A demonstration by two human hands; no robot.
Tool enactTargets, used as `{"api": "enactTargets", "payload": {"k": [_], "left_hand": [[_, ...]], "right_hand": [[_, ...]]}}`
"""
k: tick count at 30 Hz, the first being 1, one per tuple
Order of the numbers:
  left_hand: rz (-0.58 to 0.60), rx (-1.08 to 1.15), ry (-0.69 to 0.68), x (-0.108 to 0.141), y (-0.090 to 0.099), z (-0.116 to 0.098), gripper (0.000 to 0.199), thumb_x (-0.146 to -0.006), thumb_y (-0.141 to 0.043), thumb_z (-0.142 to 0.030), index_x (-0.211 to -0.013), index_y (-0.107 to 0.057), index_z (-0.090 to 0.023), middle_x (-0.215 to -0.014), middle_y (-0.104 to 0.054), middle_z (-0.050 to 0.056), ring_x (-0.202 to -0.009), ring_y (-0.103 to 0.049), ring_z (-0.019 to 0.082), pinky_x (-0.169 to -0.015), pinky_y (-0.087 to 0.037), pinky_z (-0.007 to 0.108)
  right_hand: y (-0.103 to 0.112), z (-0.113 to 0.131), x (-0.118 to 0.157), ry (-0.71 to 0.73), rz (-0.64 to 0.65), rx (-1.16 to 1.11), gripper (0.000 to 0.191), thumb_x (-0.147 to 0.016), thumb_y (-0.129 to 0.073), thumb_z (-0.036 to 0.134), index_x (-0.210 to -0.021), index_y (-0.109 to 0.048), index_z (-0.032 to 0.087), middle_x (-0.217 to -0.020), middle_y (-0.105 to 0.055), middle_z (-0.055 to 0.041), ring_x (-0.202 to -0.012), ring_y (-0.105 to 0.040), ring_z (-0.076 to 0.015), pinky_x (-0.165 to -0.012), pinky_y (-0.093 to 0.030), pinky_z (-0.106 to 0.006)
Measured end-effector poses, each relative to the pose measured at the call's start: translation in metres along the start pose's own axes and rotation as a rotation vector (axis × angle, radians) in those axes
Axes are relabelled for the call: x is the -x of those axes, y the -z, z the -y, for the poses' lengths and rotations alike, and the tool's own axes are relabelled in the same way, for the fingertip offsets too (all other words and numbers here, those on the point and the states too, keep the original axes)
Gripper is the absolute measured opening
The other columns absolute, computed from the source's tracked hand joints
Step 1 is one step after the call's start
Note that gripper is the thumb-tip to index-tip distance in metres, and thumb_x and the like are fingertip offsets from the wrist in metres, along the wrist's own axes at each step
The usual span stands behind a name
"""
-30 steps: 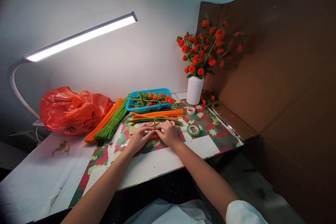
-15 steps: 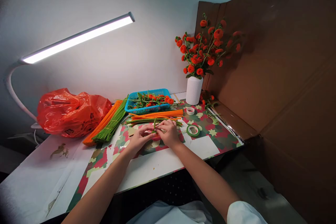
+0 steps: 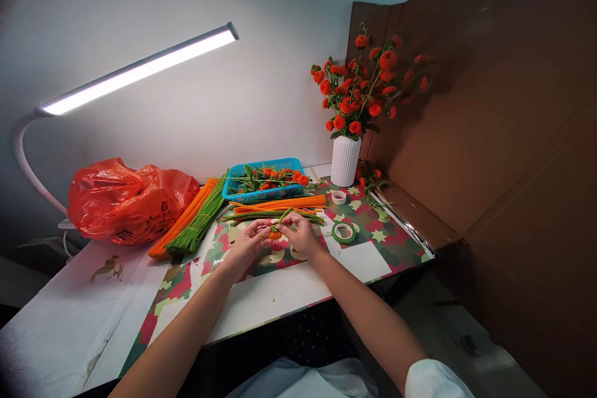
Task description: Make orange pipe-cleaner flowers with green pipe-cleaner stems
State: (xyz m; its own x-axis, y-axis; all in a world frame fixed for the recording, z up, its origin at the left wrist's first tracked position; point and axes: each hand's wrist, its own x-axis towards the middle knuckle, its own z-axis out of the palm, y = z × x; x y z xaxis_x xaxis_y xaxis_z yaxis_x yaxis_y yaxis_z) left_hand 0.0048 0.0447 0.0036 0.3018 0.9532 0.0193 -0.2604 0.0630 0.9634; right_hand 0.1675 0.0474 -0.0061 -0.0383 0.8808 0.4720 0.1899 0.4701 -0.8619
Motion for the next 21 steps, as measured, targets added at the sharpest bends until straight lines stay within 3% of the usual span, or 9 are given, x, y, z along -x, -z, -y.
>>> {"api": "enactTargets", "payload": {"k": [7, 10, 14, 17, 21], "left_hand": [[0.082, 0.18, 0.207, -0.0014, 0.0025, 0.0011, 0.04, -0.068, -0.075, -0.044, -0.091, -0.058, -0.016, -0.075, -0.063, 0.001, -0.06, -0.06, 0.008, -0.059, -0.05, 0.02], [0.084, 0.146, 0.128, -0.0003, -0.0001, 0.0018, 0.044, -0.067, -0.075, -0.045, -0.097, -0.056, -0.018, -0.079, -0.063, 0.001, -0.061, -0.06, 0.009, -0.059, -0.051, 0.022], [0.077, -0.004, -0.066, 0.0021, -0.0051, 0.0019, 0.052, -0.055, -0.084, -0.029, -0.097, -0.055, -0.02, -0.09, -0.062, 0.0, -0.073, -0.061, 0.011, -0.068, -0.052, 0.025], [0.08, -0.033, -0.038, 0.0029, -0.0067, 0.001, 0.041, -0.061, -0.08, -0.034, -0.091, -0.058, -0.017, -0.079, -0.062, 0.0, -0.066, -0.059, 0.011, -0.065, -0.05, 0.024], [0.139, 0.091, 0.09, 0.0027, -0.0059, -0.0003, 0.037, -0.066, -0.076, -0.042, -0.085, -0.061, -0.014, -0.069, -0.06, 0.0, -0.058, -0.056, 0.008, -0.056, -0.046, 0.019]], "right_hand": [[0.0005, 0.0045, 0.001, -0.018, 0.055, -0.061, 0.029, -0.079, -0.06, 0.047, -0.066, -0.055, 0.021, -0.069, -0.053, -0.0006, -0.072, -0.056, -0.0173, -0.062, -0.047, -0.029], [-0.001, 0.0054, 0.0013, -0.016, 0.022, -0.043, 0.029, -0.079, -0.059, 0.048, -0.067, -0.055, 0.021, -0.07, -0.053, -0.001, -0.072, -0.056, -0.0175, -0.061, -0.047, -0.029], [-0.0006, 0.0055, 0.0022, -0.044, -0.032, -0.002, 0.027, -0.081, -0.058, 0.045, -0.068, -0.056, 0.022, -0.07, -0.052, -0.0011, -0.071, -0.057, -0.0177, -0.058, -0.047, -0.029], [0.0004, 0.0064, 0.0025, -0.002, -0.058, 0.0, 0.023, -0.081, -0.058, 0.04, -0.068, -0.056, 0.021, -0.07, -0.052, -0.001, -0.071, -0.056, -0.0174, -0.06, -0.047, -0.029], [0.001, 0.0075, 0.0018, 0.089, -0.084, 0.003, 0.021, -0.081, -0.06, 0.035, -0.067, -0.057, 0.02, -0.071, -0.055, -0.0012, -0.074, -0.056, -0.0171, -0.07, -0.046, -0.031]]}}
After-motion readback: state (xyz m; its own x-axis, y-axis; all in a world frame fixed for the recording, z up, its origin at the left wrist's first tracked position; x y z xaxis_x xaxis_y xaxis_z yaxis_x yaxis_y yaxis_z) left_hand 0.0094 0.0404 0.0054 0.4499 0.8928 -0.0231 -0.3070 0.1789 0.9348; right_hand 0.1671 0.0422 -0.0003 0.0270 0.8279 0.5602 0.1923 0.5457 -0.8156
